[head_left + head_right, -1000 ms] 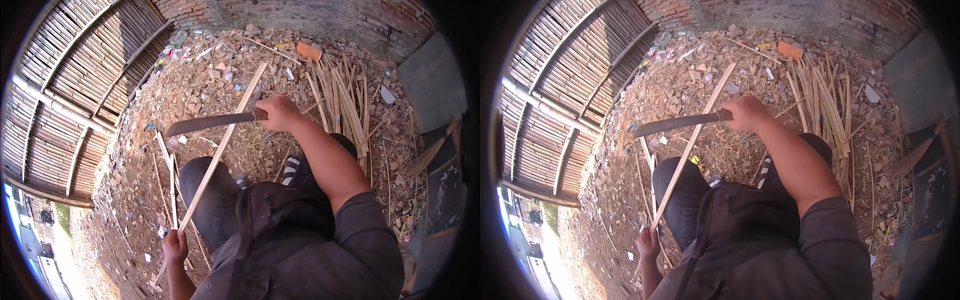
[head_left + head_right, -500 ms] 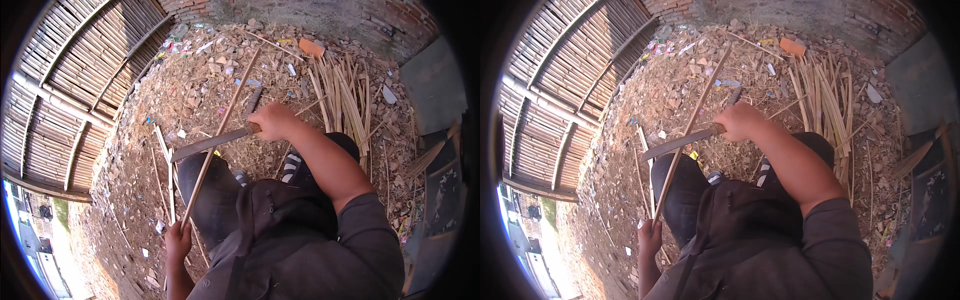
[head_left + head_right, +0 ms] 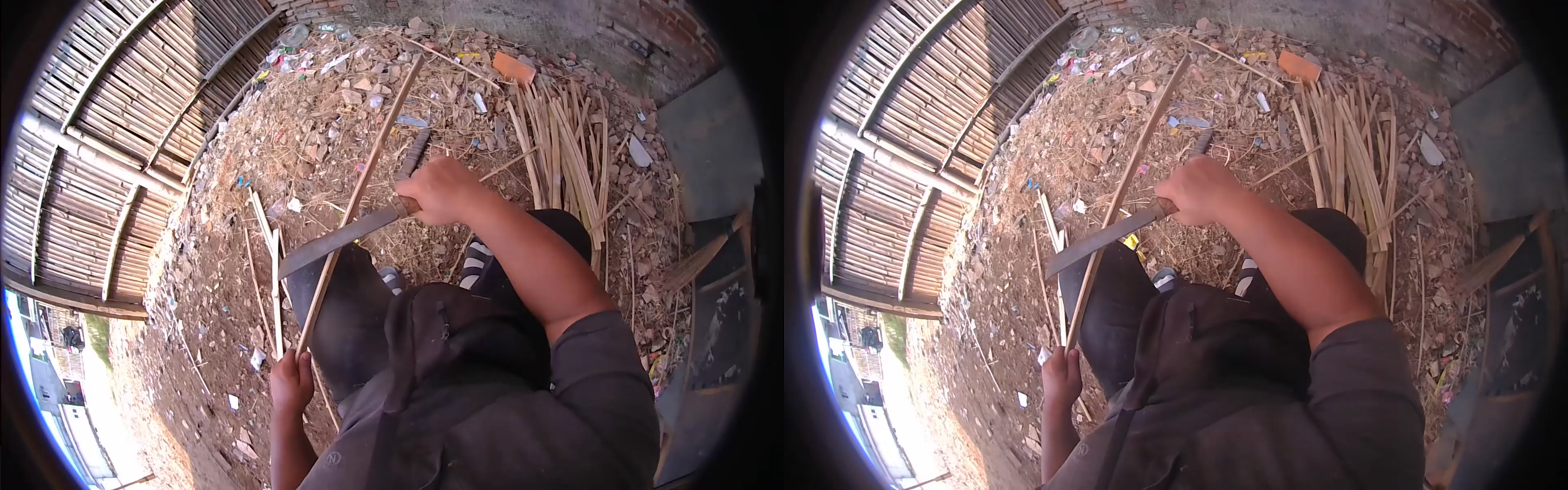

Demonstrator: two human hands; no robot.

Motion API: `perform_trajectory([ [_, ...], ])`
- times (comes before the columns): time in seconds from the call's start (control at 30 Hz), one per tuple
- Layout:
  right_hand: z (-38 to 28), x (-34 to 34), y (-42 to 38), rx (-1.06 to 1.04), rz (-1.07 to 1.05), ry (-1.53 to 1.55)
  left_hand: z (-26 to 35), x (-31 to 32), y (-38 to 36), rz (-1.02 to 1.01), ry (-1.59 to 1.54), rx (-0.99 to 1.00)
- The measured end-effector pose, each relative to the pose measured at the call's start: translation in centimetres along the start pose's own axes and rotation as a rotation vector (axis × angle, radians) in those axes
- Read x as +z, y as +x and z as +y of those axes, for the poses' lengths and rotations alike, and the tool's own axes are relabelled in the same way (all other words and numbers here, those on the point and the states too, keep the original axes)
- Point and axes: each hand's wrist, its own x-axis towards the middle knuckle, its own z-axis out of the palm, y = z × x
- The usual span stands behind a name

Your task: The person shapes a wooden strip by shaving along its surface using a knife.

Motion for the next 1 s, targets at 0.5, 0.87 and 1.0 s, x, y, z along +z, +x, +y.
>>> perform_trajectory([
  [0.5,3.7,2.5,0.3,0.379,0.061,0.454,-1.1,-0.9,0.7,-0.064,0.005,-0.013],
  [0.87,0.1,0.7,-0.2,0.059,-0.022,-0.046,-0.3,-1.7,1.6,-0.102,-0.088,-0.045],
  [1.0,9.9,2.7,0.2,0.801,0.270,0.402,-0.9,-1.9,1.3,-0.067,-0.004,-0.033],
])
